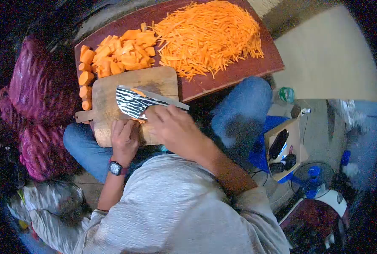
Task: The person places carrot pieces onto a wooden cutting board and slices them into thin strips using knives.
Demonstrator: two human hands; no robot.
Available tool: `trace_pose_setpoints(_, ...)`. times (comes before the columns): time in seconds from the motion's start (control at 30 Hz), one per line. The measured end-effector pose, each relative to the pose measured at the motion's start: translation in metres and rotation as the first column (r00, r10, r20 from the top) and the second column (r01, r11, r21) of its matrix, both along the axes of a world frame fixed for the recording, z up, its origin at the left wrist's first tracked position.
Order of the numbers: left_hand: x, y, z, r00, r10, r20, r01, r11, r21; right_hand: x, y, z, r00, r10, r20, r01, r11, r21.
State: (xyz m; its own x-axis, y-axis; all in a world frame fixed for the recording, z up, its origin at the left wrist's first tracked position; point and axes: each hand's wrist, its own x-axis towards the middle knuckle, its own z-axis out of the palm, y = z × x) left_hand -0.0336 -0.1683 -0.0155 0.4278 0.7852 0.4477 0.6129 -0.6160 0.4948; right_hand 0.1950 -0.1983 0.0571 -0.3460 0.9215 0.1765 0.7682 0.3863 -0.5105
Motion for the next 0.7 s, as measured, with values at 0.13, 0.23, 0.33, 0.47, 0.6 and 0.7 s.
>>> trace_pose_setpoints(0.13,0.001,-0.001,-0.002,1.0,0.01,-0.009,-0.01,1.0,-0.014,0.08,-0.089,0.012,0.961,-0.275,-0.019,0.275,0.951,0.138)
trace_pose_setpoints(0.23,0.002,-0.001,-0.002,1.0,0.003,-0.02,-0.004,1.0,-0.021,0.13,-0.198,0.001,0.466,-0.869,-0.165,0.711,0.479,-0.516)
trace_pose_setpoints(0.33,0.003,0.0,-0.006,1.0,-0.01,-0.009,0.01,1.0,-0.014,0.151,-0.34,-0.094,0.163,-0.976,-0.147,0.612,0.217,-0.76)
trace_pose_setpoints(0.47,0.002,0.0,-0.007,1.0,-0.003,-0.015,0.003,1.0,-0.006,0.157,-0.414,-0.154,-0.394,-0.885,-0.248,0.359,0.1,-0.928)
trace_pose_setpoints(0.6,0.002,0.001,-0.008,1.0,-0.014,-0.015,0.014,1.0,0.011,0.196,-0.464,-0.21,-0.441,-0.884,-0.155,0.319,0.007,-0.948)
trace_pose_setpoints(0.7,0.003,0.0,-0.006,0.999,-0.014,-0.034,0.014,1.0,0.002,0.22,-0.492,-0.253,-0.416,-0.909,0.01,0.463,-0.222,-0.858)
